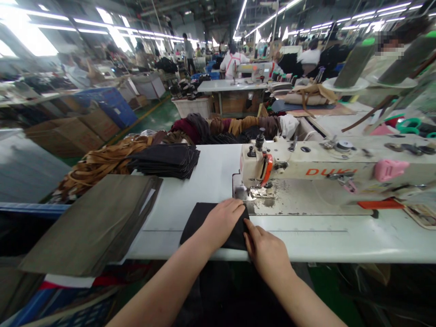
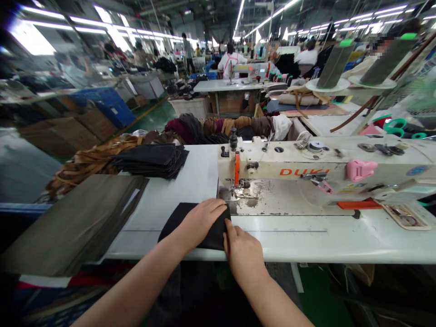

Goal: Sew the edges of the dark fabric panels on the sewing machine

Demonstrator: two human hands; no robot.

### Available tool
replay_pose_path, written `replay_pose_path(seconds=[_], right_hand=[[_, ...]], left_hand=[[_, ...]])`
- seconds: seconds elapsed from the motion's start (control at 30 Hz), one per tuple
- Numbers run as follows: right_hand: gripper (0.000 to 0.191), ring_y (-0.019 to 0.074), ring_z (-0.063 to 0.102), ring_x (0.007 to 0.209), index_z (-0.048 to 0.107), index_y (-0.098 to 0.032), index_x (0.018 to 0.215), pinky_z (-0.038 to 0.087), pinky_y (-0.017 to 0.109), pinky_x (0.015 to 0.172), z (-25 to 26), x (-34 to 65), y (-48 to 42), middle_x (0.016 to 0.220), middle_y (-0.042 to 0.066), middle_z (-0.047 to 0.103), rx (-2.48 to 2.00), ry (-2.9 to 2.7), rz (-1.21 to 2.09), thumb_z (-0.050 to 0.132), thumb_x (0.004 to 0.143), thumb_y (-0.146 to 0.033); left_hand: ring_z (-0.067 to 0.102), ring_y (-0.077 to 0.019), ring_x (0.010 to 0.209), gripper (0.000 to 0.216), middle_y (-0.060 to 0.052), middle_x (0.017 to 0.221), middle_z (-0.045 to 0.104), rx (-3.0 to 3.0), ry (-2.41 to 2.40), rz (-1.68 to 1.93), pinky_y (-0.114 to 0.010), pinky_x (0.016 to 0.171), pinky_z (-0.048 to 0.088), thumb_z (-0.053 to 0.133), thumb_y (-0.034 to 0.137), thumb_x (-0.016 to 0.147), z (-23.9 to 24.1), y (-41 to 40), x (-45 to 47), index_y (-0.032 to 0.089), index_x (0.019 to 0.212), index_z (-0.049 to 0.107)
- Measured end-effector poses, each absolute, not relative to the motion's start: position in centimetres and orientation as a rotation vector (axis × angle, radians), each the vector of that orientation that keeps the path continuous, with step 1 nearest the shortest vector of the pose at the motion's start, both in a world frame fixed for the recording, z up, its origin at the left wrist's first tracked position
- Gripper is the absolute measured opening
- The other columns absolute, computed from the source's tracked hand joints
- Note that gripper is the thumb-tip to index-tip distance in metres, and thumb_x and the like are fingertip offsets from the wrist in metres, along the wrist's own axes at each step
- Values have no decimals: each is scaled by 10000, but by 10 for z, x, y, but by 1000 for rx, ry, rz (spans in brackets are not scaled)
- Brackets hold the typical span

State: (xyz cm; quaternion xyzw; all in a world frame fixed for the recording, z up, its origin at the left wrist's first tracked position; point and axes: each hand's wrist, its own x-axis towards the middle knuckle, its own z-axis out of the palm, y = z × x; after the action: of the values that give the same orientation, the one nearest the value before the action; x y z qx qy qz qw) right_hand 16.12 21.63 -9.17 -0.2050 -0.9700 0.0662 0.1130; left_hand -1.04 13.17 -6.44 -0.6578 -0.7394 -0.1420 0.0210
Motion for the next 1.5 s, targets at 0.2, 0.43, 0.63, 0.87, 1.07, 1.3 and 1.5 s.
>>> replay_pose_path(seconds=[0.2, 0.43, 0.63, 0.87, 1.07, 1.3, 1.5], right_hand=[[376, 190, 717, 770, 562, -158, 1383, 512, 277, 659, -92, 162, 215, 985, 85, 748, -626, -2841, 242, 509, 1015, -209], [404, 203, 733, 805, 522, -150, 1428, 520, 290, 654, -81, 151, 224, 1035, 91, 749, -846, -2926, 190, 486, 1032, -223], [404, 202, 731, 865, 516, -155, 1437, 515, 287, 697, -76, 143, 238, 1069, 95, 745, -893, -2934, 170, 462, 1045, -237], [411, 201, 725, 874, 513, -159, 1441, 509, 285, 703, -78, 137, 246, 1060, 91, 744, -901, -2919, 188, 472, 1042, -250], [406, 197, 725, 872, 530, -163, 1430, 503, 280, 697, -79, 134, 248, 1055, 90, 745, -892, -2897, 190, 485, 1034, -242], [410, 199, 723, 849, 527, -185, 1434, 500, 281, 685, -79, 132, 248, 1056, 74, 746, -910, -2889, 176, 492, 1030, -247], [421, 192, 715, 902, 508, -204, 1451, 504, 275, 724, -81, 136, 248, 1110, 69, 738, -911, -2872, 234, 493, 1035, -267]], left_hand=[[414, -260, 1447, 470, -151, 1544, 458, -2031, -2249, -381, -383, 1197, 370, 409, 90, 1002, -95, 117, 10, 68, 1470, 453], [397, -246, 1454, 450, -80, 1583, 420, -2008, -2220, -267, -390, 1194, 385, 399, 152, 1037, -99, 138, 2, 128, 1480, 470], [432, -245, 1428, 404, -85, 1546, 472, -1983, -2154, -232, -376, 1166, 409, 404, 161, 1041, -94, 158, -4, 122, 1424, 526], [439, -236, 1425, 399, -89, 1525, 498, -1990, -2151, -237, -370, 1159, 416, 396, 152, 1039, -93, 163, -9, 129, 1415, 528], [463, -248, 1407, 398, -114, 1466, 547, -1970, -2142, -311, -368, 1163, 417, 398, 151, 1043, -96, 165, -11, 112, 1423, 508], [461, -259, 1401, 393, -132, 1458, 538, -1985, -2176, -317, -388, 1167, 427, 434, 138, 1029, -94, 167, -13, 103, 1412, 513], [451, -256, 1414, 421, -138, 1491, 509, -1976, -2177, -320, -374, 1189, 409, 435, 125, 1023, -99, 165, -15, 92, 1438, 497]])
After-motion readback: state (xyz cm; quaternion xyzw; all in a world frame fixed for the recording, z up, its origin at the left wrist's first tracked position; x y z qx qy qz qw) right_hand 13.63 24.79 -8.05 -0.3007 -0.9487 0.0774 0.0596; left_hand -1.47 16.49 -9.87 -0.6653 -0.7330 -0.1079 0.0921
